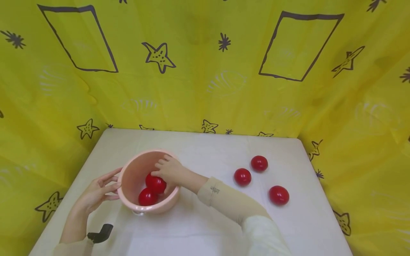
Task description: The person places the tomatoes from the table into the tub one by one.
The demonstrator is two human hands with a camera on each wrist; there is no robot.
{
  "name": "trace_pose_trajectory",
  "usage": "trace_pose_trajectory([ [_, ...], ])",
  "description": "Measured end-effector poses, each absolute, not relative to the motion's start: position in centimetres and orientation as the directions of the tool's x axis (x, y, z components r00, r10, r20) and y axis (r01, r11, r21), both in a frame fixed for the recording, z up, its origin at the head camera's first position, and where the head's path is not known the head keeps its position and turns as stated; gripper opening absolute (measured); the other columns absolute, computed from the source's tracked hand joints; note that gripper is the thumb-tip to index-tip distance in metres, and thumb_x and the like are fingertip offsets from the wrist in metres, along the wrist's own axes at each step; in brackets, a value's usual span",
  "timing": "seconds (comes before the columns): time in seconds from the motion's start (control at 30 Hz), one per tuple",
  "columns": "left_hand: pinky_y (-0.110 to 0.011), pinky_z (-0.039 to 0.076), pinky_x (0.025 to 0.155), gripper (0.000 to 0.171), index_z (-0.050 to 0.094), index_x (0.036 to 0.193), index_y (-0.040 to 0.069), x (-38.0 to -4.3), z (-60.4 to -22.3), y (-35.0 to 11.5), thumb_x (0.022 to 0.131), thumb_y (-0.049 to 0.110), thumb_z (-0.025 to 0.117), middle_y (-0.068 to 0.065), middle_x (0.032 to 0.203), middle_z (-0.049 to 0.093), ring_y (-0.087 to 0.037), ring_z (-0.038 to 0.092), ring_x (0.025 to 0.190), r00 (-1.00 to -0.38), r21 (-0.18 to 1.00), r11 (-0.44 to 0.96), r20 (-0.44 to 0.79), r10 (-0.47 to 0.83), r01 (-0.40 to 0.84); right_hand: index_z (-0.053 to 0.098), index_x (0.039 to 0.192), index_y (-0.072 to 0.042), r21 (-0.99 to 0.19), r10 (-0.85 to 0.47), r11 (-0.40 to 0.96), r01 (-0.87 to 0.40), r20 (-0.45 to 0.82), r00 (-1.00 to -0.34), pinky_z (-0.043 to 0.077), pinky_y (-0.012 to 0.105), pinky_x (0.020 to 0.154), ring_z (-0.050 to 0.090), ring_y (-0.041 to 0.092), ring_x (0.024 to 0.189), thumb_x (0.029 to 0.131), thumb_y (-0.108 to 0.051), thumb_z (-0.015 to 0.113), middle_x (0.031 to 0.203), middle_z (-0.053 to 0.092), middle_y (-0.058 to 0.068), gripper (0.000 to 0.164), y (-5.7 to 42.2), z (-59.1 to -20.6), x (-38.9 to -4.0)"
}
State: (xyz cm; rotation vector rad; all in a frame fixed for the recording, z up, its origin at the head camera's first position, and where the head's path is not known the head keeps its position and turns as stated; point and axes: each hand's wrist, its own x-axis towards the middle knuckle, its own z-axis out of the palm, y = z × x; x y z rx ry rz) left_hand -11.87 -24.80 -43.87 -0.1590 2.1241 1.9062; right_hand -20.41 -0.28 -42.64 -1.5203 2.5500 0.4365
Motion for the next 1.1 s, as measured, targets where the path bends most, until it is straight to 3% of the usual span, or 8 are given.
trace_pose_trajectory([
  [0.23, -0.036, 0.056, 0.065, 0.063, 0.032, 0.14, 0.001, -11.8, -43.8, -24.7, 0.086, 0.011, 0.063, -0.004, 0.096, 0.054, -0.018, 0.065, 0.071, -0.954, 0.956, 0.126, -0.28, 0.107, -0.266, 0.045, 0.131, -0.041, 0.33, -0.844, 0.324, -0.887, -0.322, -0.428, 0.032, 0.033, 0.101, 0.041, 0.011, 0.113, 0.062, -0.055, 0.075, 0.123, 0.051, -0.009, 0.076, -0.9, -43.7, -20.7],
  [0.37, -0.035, 0.056, 0.064, 0.062, 0.033, 0.139, 0.002, -11.8, -43.8, -24.8, 0.086, 0.011, 0.063, -0.003, 0.095, 0.054, -0.018, 0.065, 0.071, -0.955, 0.959, 0.116, -0.273, 0.116, -0.26, 0.046, 0.128, -0.045, 0.392, -0.831, 0.308, -0.867, -0.334, -0.446, 0.033, 0.029, 0.096, 0.042, 0.008, 0.109, 0.065, -0.049, 0.076, 0.119, 0.052, -0.012, 0.07, -1.1, -43.9, -20.8],
  [0.5, -0.035, 0.056, 0.064, 0.06, 0.035, 0.139, 0.003, -11.8, -43.8, -24.8, 0.086, 0.01, 0.062, -0.002, 0.095, 0.055, -0.018, 0.065, 0.07, -0.955, 0.959, 0.109, -0.273, 0.118, -0.261, 0.045, 0.128, -0.046, 0.395, -0.802, 0.322, -0.861, -0.369, -0.469, 0.032, 0.029, 0.098, 0.041, 0.008, 0.111, 0.067, -0.044, 0.077, 0.122, 0.052, -0.013, 0.069, -1.4, -43.8, -20.7],
  [0.9, -0.036, 0.056, 0.066, 0.059, 0.034, 0.139, 0.001, -11.8, -43.9, -24.8, 0.087, 0.008, 0.061, -0.004, 0.096, 0.055, -0.017, 0.065, 0.07, -0.957, 0.96, 0.111, -0.271, 0.109, -0.259, 0.036, 0.133, -0.048, 0.454, -0.733, 0.269, -0.85, -0.475, -0.486, 0.025, 0.034, 0.107, 0.035, 0.01, 0.119, 0.066, -0.053, 0.072, 0.131, 0.043, -0.013, 0.076, -1.8, -43.8, -20.5],
  [1.1, -0.036, 0.056, 0.066, 0.06, 0.032, 0.14, 0.001, -11.8, -43.9, -24.8, 0.087, 0.008, 0.061, -0.005, 0.096, 0.054, -0.017, 0.065, 0.071, -0.956, 0.959, 0.117, -0.271, 0.108, -0.259, 0.039, 0.131, -0.048, 0.437, -0.74, 0.283, -0.853, -0.467, -0.485, 0.024, 0.035, 0.107, 0.036, 0.01, 0.117, 0.069, -0.052, 0.07, 0.129, 0.045, -0.012, 0.069, -1.8, -43.9, -20.6],
])
